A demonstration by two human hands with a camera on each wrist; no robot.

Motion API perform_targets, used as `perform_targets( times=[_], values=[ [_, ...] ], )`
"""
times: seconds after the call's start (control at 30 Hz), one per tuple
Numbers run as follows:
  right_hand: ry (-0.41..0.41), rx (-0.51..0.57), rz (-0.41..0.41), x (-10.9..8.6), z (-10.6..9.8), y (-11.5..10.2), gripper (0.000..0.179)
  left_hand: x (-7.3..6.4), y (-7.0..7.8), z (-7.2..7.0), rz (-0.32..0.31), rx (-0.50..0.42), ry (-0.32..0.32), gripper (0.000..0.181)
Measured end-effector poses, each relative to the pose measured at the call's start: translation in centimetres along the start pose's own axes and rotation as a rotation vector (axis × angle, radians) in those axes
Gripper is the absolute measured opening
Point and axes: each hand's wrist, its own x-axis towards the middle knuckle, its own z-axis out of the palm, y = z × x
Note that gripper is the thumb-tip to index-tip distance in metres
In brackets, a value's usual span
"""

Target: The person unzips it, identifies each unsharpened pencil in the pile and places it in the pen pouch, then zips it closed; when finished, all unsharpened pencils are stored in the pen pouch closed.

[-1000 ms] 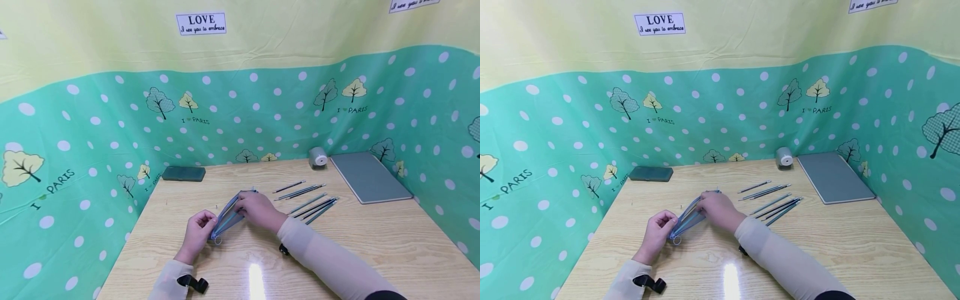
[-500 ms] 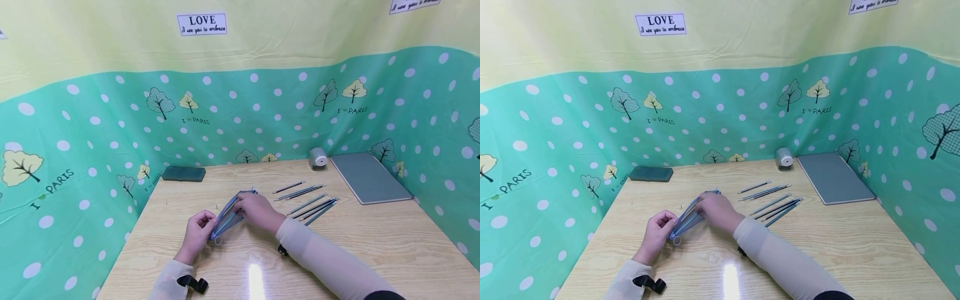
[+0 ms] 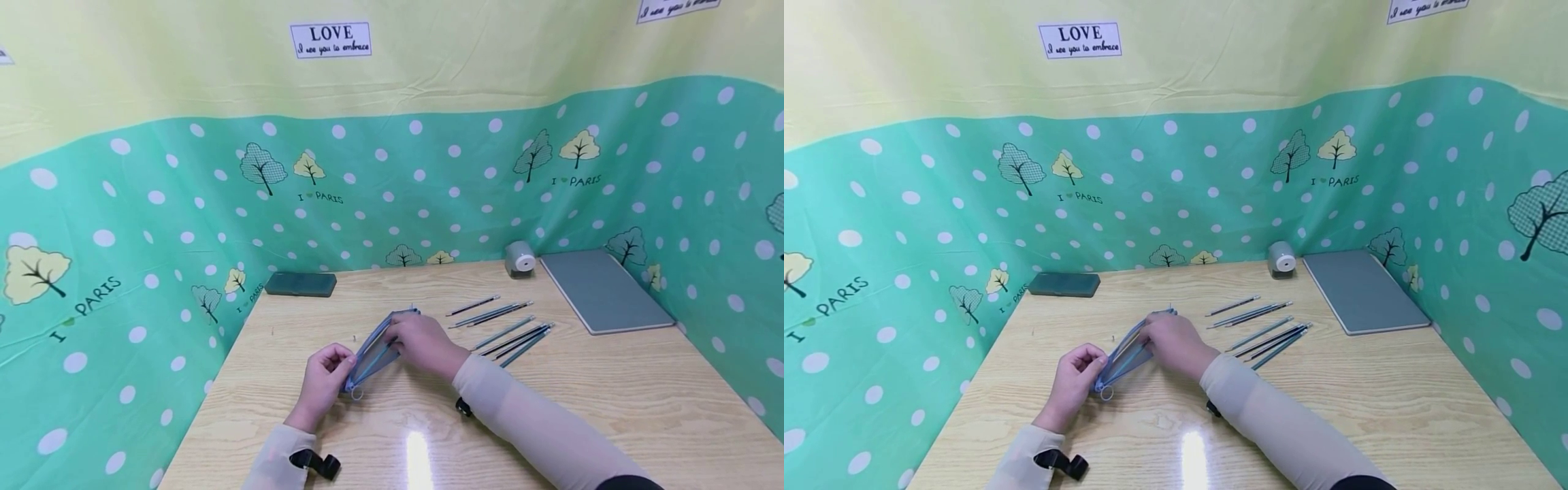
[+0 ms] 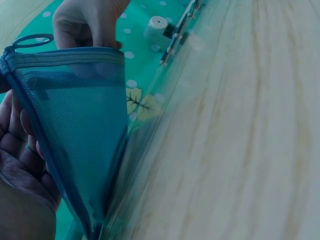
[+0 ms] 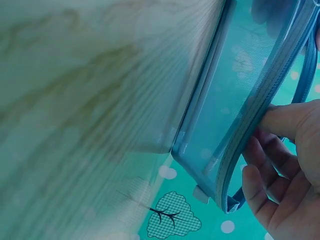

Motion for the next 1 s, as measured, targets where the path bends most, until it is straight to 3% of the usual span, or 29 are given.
perform_targets(
  times=[0.43,1.0],
  values=[
    [-0.014,-0.011,-0.027,0.16,0.36,0.34,0.012,0.02,-0.12,-0.08,0.006,-0.001,-0.001,0.007],
    [-0.083,0.01,0.004,0.19,0.07,0.11,0.011,0.01,-0.11,-0.11,0.005,-0.004,0.005,0.006]
  ],
)
